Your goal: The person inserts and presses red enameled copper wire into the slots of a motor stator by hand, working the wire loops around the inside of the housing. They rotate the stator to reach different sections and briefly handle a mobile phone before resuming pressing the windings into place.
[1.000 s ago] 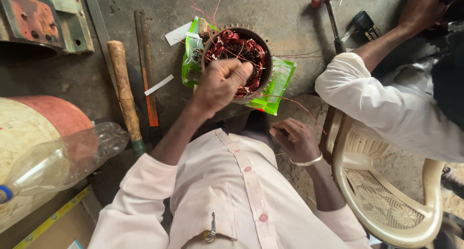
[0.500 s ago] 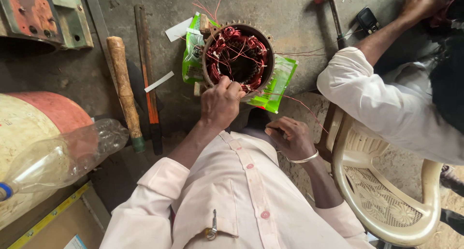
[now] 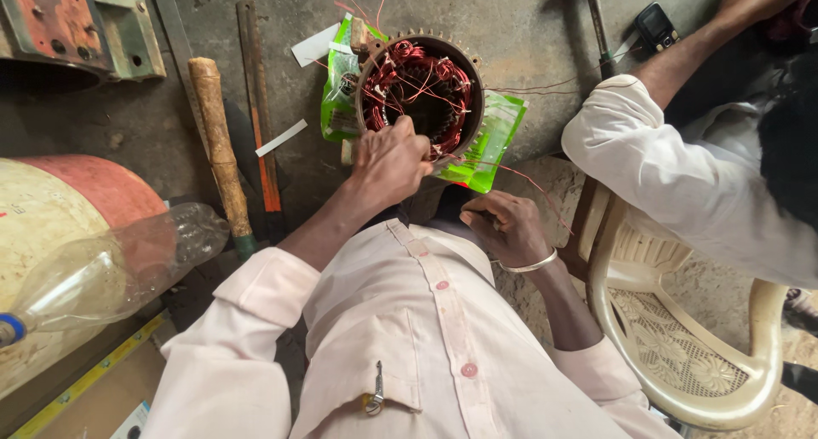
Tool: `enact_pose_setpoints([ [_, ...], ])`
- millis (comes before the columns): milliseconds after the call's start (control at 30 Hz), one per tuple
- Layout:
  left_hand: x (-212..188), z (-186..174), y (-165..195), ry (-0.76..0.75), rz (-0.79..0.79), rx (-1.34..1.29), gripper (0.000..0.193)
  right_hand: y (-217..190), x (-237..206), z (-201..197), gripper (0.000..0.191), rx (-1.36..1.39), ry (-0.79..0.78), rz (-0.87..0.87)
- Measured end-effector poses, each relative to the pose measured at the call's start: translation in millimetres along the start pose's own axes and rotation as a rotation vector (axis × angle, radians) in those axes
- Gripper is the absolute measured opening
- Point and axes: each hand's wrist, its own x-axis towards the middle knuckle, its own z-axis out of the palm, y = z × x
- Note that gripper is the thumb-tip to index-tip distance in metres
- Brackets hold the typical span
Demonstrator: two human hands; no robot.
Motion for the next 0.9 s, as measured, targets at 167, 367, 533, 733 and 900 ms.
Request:
enact_pose_setpoints([
  [167, -11.6, -0.2, -0.6, 0.149, 0.079, -0.019, 0.022, 0.9, 0.8, 5.9, 0.013, 0.032, 0.017, -0.037],
  [367, 2.7, 16.7, 4.8, 0.203, 0.060, 0.233, 0.027, 1.5, -0.6, 11.7, 0.013, 0.075, -0.002, 0.149],
  [533, 7.4, 10.8, 11.6, 0.203, 0.021, 0.271, 0.034, 0.8, -0.2, 19.9, 0.014, 0.141, 0.035, 0.064],
  [733, -0.5, -6.9, 18.8, -0.033, -0.073, 0.212, 0.032, 7.3, -2.6, 27.2, 0.018, 0.194, 0.019, 0.213],
  [900, -30.1, -6.8, 12.4, 0.323, 0.175, 0.021, 0.023, 14.6, 2.3, 32.7, 0.019, 0.168, 0.036, 0.221],
])
